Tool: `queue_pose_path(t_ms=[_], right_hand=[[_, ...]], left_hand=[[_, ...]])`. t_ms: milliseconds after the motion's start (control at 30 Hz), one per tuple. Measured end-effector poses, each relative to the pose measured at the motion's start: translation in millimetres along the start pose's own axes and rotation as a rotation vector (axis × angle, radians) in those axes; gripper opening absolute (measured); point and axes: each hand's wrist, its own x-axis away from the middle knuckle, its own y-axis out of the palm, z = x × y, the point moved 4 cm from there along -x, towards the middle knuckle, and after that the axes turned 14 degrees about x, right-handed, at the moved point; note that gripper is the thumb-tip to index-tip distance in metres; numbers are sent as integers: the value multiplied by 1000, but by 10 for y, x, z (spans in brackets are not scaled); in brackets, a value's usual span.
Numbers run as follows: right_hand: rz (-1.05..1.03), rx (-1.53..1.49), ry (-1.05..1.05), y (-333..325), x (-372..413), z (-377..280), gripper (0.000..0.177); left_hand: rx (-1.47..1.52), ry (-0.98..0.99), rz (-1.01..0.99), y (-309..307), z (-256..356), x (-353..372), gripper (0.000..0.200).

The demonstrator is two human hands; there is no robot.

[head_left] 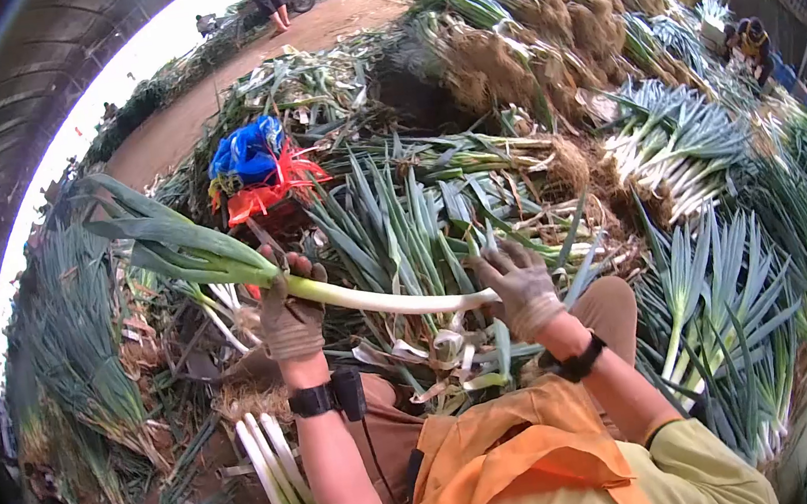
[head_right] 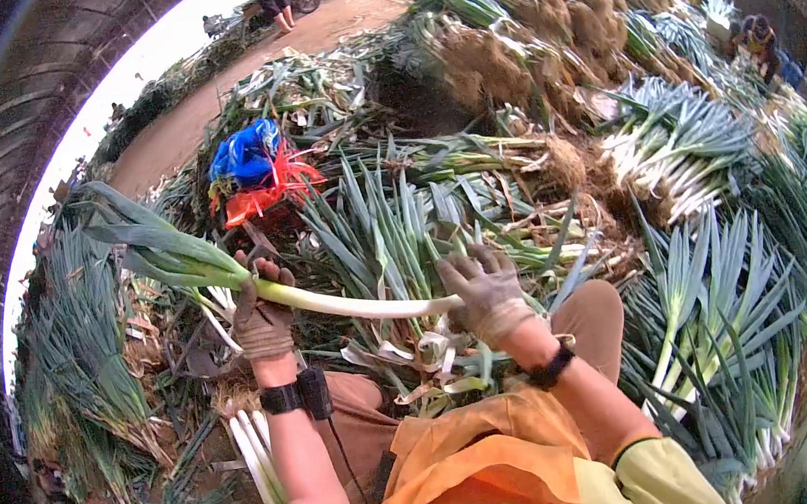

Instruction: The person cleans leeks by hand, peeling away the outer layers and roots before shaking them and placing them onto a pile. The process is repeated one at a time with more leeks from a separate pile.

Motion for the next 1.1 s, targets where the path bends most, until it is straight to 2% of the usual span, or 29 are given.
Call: queue_pose_path(t_ms=[33,67,100,167,200,233,300,333,400,433,467,500,533,567,633,667,700,767,800,867,900,933,967,1000,1033,1067,1100], right_hand=[[-52,-19,-18,205,7,50,52],[-260,-141,-21,427,44,98,22],[-222,-447,-35,580,129,90,14],[-294,-656,22,777,376,173,15],[-159,-500,-12,656,420,217,17],[-183,-319,-28,706,459,348,24],[-194,-45,190,492,489,583,26],[-24,25,238,514,488,695,27],[-231,-42,167,351,284,588,23],[-56,-184,117,398,149,418,25],[144,-387,-80,-6,71,195,22],[102,-372,-121,92,77,0,31],[138,-160,-120,84,103,-144,45],[82,-227,-95,135,75,-159,58],[-311,-340,-76,363,133,7,57],[-356,-430,-4,351,218,96,54],[-298,-578,46,385,302,134,47],[-110,-800,153,235,417,190,33],[-261,-1201,290,191,419,220,34],[-175,-1370,424,-109,373,476,39],[-99,-1424,507,-238,368,671,41],[-107,-1367,612,-237,369,851,43],[-27,-1520,738,-209,411,1034,42],[86,-1463,793,-348,392,1303,39],[242,-1549,950,-405,420,1560,37],[275,-1552,1010,-442,414,1870,40],[460,-1537,905,-586,344,2223,33]], left_hand=[[7,-13,-27,89,-29,48,43],[27,-10,14,107,-25,51,44],[28,-19,21,112,17,34,44],[66,-30,-34,119,165,-49,46],[57,15,-24,109,229,-43,48],[153,-49,-20,58,269,-51,54],[-56,16,68,137,202,96,53],[-65,25,84,10,142,104,51],[-83,-19,40,-138,-179,144,49],[-108,-50,-7,-127,-344,181,49],[-82,-26,24,-104,-559,230,48],[-61,14,62,-92,-731,299,48],[-78,9,32,-149,-844,316,48],[-71,-34,104,-237,-904,323,50],[-145,-80,87,-424,-872,212,52],[-88,-148,59,-403,-847,144,52],[-218,-133,60,-228,-823,93,60],[-198,-261,-51,493,-1082,68,68],[-270,-283,-142,747,-1200,40,76],[-292,-262,-197,1058,-1504,-19,73],[-321,-323,-209,1065,-1659,-66,62],[-349,-386,-222,1063,-1815,-95,53],[-552,-463,-137,1003,-2000,-82,45],[-639,-533,-97,806,-2140,-62,41],[-725,-602,-57,506,-2250,-13,37],[-797,-673,5,180,-2328,67,36],[-869,-744,72,-170,-2375,183,35]])
